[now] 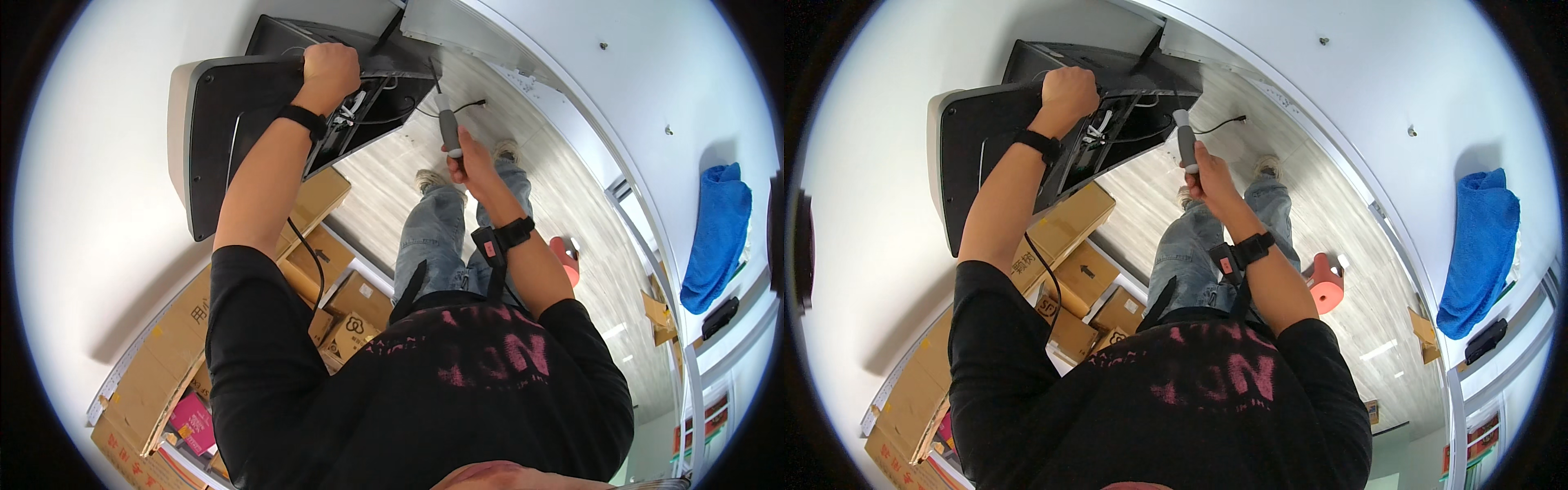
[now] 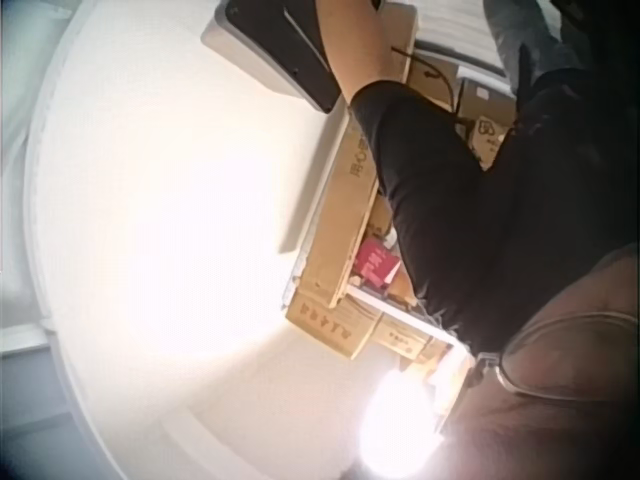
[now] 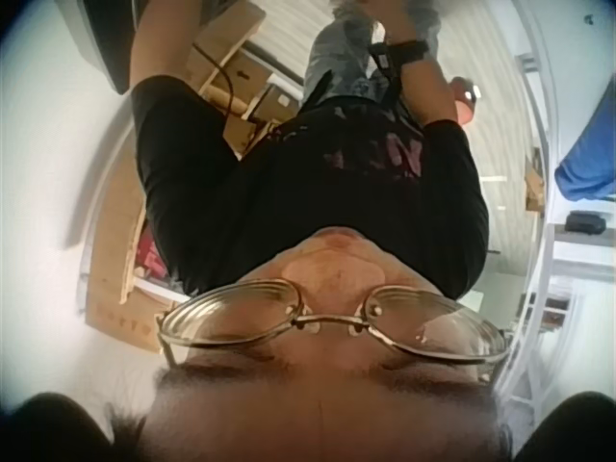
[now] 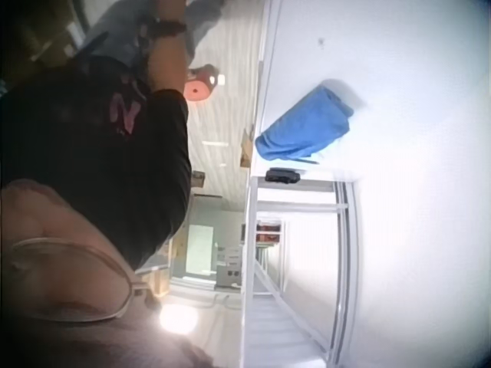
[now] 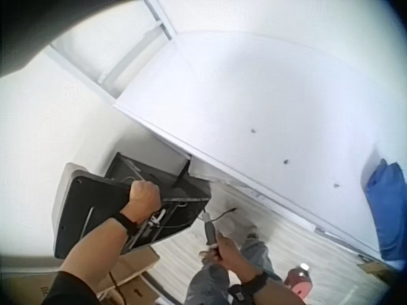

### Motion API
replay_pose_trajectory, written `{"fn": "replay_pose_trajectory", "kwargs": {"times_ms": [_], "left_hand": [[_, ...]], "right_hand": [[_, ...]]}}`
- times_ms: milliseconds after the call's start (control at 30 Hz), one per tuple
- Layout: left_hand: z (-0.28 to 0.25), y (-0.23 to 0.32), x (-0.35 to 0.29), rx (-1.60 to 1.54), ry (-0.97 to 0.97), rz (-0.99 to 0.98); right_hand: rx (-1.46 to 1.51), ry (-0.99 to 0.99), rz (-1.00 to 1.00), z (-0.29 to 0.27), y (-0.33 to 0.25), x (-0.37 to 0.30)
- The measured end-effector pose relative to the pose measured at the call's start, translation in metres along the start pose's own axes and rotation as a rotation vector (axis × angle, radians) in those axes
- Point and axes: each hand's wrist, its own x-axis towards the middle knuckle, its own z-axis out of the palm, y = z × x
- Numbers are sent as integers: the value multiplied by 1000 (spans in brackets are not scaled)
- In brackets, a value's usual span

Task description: The person assembles a wall-mounted electronic device by attaching a black plastic cover and a metal backplate. They use a screwdriver to secure multiple screws into the device and then attach the backplate, aligning it with the mounting holes.

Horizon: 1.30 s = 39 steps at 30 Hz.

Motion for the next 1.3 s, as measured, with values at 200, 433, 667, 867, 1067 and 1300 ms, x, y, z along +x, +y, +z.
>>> {"fn": "replay_pose_trajectory", "kwargs": {"times_ms": [200, 433, 667, 867, 1067, 1300], "left_hand": [[-4, 4, 1, 9, -30, -21], [-1, 3, -5, 99, -20, 4], [-5, 20, -38, -125, 405, 202], [23, 56, -139, -806, 479, 262], [61, 72, -285, -1075, 360, 102], [121, 101, -348, -1603, 239, -304]], "right_hand": [[-290, 73, -90, -34, -2, -6], [-605, 106, -102, -45, -28, -40], [-632, -23, -168, -54, -56, -79], [-675, -141, -130, -50, -73, -99], [-696, -305, -80, -18, -75, -119], [-762, -408, -92, 16, -59, -114]]}}
